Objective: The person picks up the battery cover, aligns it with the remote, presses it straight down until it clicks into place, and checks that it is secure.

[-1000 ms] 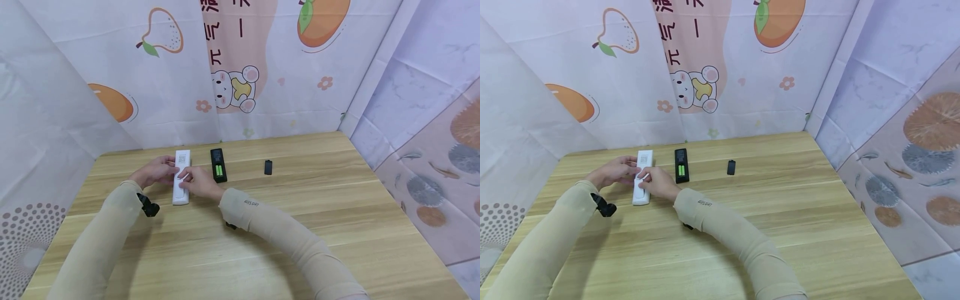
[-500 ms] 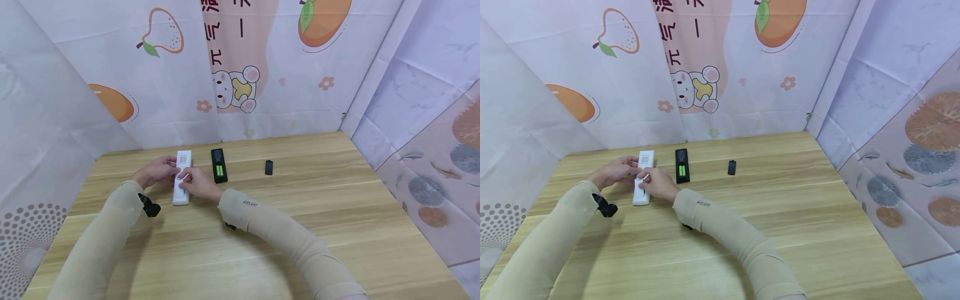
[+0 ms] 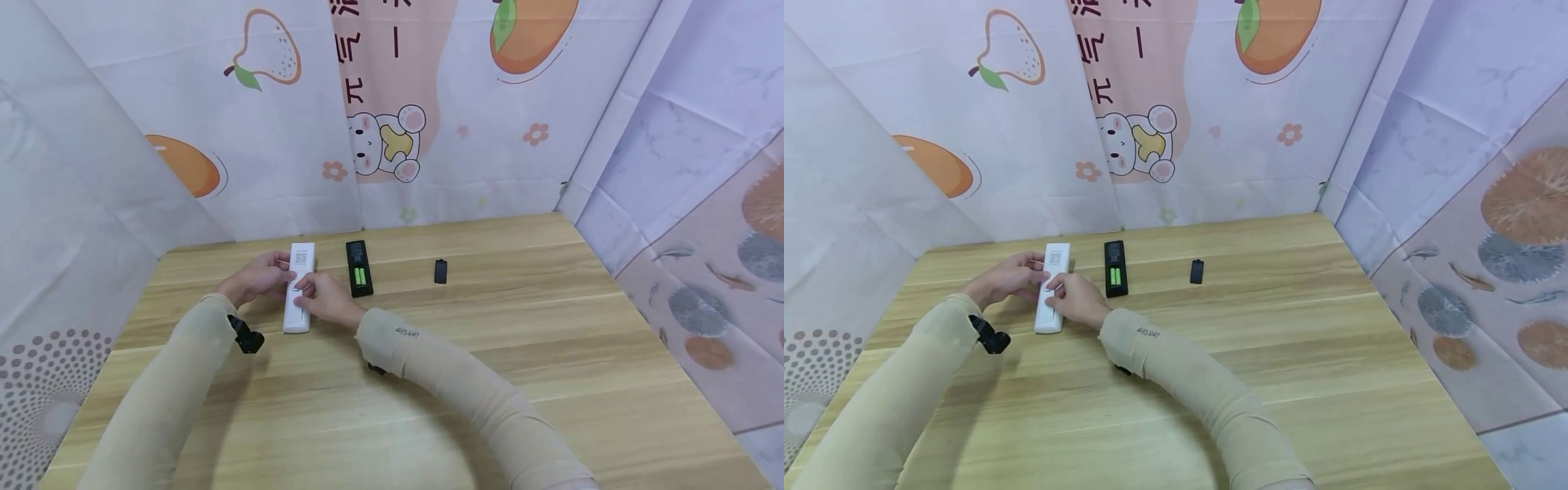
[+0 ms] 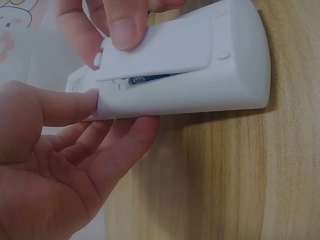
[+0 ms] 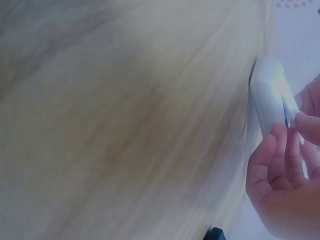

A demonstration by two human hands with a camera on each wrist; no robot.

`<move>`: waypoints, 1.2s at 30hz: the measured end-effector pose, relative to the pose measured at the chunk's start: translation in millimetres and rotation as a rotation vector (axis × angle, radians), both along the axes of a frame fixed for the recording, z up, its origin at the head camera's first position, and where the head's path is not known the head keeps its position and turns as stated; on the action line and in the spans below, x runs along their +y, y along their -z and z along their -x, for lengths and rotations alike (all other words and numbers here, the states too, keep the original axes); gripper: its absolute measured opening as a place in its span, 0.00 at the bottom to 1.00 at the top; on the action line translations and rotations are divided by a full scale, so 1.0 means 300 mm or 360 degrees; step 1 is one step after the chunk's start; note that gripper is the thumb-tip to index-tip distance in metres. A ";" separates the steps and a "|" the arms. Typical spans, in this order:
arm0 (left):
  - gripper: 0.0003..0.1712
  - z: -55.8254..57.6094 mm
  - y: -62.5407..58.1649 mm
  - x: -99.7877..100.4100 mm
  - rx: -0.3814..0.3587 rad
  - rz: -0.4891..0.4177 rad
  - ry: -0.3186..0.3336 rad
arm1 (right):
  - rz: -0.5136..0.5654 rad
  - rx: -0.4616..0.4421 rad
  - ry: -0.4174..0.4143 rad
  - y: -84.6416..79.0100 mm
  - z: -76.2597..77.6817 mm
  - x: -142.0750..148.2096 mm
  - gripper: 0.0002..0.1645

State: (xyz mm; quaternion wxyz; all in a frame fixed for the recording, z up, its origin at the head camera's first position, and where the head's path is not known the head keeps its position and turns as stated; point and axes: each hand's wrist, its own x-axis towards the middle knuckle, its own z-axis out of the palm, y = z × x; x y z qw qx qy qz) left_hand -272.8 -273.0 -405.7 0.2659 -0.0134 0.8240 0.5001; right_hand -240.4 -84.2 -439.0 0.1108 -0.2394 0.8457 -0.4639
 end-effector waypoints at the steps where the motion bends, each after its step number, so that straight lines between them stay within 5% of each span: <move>1: 0.32 0.000 -0.001 0.001 0.0002 0.0000 0.0000 | -0.0007 0.0011 0.0000 -0.001 0.001 0.000 0.11; 36: 0.33 -0.001 0.007 0.000 -0.0009 -0.0035 -0.0020 | -0.0252 0.0058 0.0012 -0.016 -0.002 -0.011 0.12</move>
